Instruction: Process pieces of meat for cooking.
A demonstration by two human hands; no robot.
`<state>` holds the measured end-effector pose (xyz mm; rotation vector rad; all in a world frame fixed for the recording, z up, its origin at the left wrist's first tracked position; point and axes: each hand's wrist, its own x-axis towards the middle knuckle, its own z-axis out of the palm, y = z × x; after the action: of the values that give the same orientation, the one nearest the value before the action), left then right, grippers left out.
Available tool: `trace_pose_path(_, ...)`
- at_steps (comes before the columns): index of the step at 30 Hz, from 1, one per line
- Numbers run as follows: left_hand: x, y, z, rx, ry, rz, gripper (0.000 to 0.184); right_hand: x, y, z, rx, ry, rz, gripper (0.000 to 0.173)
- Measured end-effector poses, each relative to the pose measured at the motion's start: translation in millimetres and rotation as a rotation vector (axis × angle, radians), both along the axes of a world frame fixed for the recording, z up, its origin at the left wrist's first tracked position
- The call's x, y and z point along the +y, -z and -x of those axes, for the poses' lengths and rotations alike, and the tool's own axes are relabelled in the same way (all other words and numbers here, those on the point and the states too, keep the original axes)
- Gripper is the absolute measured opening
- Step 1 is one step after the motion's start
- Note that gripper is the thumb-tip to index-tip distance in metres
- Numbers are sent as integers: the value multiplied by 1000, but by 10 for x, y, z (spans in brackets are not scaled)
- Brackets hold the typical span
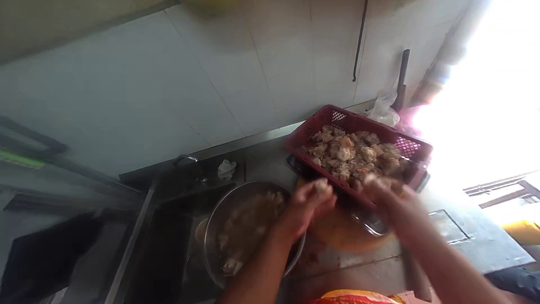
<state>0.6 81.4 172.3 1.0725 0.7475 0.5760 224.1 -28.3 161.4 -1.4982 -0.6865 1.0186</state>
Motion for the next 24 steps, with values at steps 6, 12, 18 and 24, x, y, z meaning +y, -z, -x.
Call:
trace_pose_path(6,800,-446,-42,564,45,-710,55,201,-283,-294,-341,78,27,54)
trace_pose_path(12,302,691,937,1056,598,-665,43,-287,313,143,-272,-146,40,28)
trace_pose_path(18,-136,1496,1426,755,13,-339,60,-419,641,665,-195,-463,89,29)
trace_pose_path(24,-262,870,1756,-67,-435,293,39,-217,647,1125,-225,-640,71,33)
